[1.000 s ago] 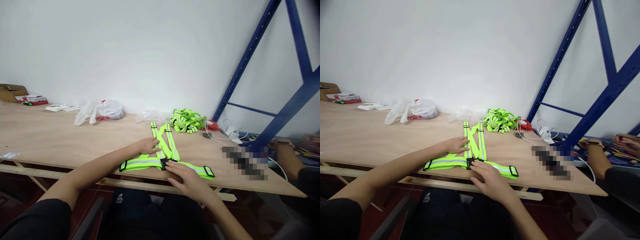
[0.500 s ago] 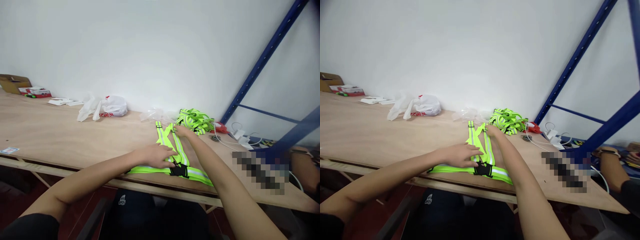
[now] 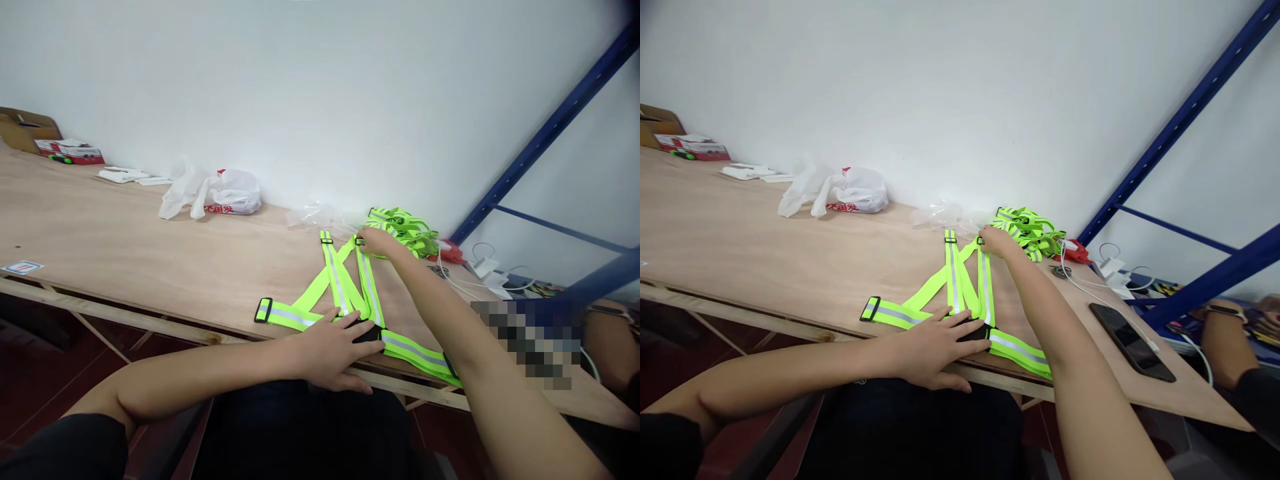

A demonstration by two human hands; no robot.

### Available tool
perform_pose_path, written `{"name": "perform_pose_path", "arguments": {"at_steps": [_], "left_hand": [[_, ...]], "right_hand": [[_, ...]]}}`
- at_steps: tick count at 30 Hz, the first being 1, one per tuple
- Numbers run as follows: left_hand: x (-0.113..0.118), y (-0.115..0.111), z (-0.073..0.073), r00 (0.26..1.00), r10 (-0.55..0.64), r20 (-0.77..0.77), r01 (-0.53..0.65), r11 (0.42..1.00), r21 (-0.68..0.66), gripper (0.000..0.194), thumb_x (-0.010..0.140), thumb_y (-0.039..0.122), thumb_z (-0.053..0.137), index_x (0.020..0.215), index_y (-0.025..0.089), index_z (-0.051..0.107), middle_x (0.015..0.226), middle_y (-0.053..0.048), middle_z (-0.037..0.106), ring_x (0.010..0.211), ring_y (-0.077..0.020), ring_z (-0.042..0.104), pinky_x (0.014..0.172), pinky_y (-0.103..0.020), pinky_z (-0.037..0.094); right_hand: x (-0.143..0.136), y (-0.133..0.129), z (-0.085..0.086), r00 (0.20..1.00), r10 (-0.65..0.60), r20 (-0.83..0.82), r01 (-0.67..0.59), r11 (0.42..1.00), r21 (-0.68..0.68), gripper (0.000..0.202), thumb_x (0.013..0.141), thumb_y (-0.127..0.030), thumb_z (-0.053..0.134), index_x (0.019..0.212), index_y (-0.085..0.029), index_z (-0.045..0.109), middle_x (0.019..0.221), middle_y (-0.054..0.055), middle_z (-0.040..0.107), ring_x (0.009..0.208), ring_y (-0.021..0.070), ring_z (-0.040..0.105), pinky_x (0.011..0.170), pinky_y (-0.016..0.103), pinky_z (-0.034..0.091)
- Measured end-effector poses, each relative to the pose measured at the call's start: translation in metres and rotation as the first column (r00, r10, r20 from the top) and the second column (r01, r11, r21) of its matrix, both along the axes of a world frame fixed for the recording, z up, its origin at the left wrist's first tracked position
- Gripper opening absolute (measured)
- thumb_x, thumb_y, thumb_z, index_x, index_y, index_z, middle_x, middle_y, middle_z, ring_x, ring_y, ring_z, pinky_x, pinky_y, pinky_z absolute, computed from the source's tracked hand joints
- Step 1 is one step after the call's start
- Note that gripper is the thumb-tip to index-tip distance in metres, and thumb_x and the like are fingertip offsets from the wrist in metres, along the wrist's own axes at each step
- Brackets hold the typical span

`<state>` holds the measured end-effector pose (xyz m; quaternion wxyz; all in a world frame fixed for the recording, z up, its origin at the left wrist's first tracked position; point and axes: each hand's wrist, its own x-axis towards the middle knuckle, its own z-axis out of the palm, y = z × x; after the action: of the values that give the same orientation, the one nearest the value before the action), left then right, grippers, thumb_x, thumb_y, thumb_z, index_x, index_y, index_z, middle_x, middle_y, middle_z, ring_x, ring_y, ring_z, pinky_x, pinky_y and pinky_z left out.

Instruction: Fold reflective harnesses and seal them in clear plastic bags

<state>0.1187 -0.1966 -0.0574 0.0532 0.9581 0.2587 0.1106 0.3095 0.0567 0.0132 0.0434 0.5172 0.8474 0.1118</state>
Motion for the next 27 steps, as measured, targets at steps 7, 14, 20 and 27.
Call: {"name": "perform_pose_path", "arguments": {"at_steps": [7, 14, 20, 27], "left_hand": [[0.000, -0.002, -0.002, 1.000, 0.000, -0.004, 0.000, 1.000, -0.020, 0.078, 0.092, 0.066, 0.051, 0.155, 0.024, 0.033, 0.164, -0.013, 0.025, 0.150, -0.0384, 0.021, 0.117, -0.060, 0.024], [-0.001, -0.004, 0.000, 1.000, -0.005, -0.012, 0.005, 1.000, 0.019, 0.080, 0.091, 0.065, 0.053, 0.156, 0.023, 0.031, 0.163, -0.015, 0.026, 0.150, -0.0390, 0.023, 0.116, -0.060, 0.027], [-0.002, -0.004, -0.001, 0.999, -0.025, -0.020, 0.026, 1.000, 0.016, 0.082, 0.092, 0.064, 0.051, 0.157, 0.021, 0.027, 0.163, -0.017, 0.023, 0.150, -0.0396, 0.020, 0.115, -0.062, 0.028], [-0.012, -0.002, 0.003, 0.996, -0.082, -0.038, 0.080, 0.996, -0.033, 0.078, 0.093, 0.057, 0.053, 0.157, 0.021, 0.026, 0.165, -0.014, 0.022, 0.150, -0.0380, 0.021, 0.117, -0.061, 0.026]], "right_hand": [[-0.007, -0.015, 0.031, 0.990, 0.066, -0.124, -0.051, 0.992, 0.119, 0.038, 0.091, -0.024, 0.053, 0.128, -0.015, 0.060, 0.127, 0.015, 0.063, 0.107, 0.0275, 0.059, 0.082, 0.030, 0.043], [-0.027, -0.023, -0.029, 0.978, 0.038, -0.206, -0.026, 0.998, 0.059, 0.039, 0.092, -0.021, 0.050, 0.129, -0.015, 0.062, 0.125, 0.013, 0.068, 0.104, 0.0241, 0.062, 0.083, 0.028, 0.044], [-0.039, -0.015, -0.061, 0.975, 0.004, -0.223, -0.016, 0.998, -0.053, 0.036, 0.097, -0.022, 0.045, 0.122, -0.013, 0.068, 0.124, 0.015, 0.069, 0.109, 0.0255, 0.063, 0.092, 0.031, 0.043], [-0.042, -0.018, -0.076, 0.963, -0.079, -0.259, 0.031, 0.983, -0.184, 0.054, 0.103, -0.037, 0.031, 0.148, -0.011, 0.044, 0.153, 0.017, 0.046, 0.137, 0.0277, 0.047, 0.108, 0.033, 0.037]]}}
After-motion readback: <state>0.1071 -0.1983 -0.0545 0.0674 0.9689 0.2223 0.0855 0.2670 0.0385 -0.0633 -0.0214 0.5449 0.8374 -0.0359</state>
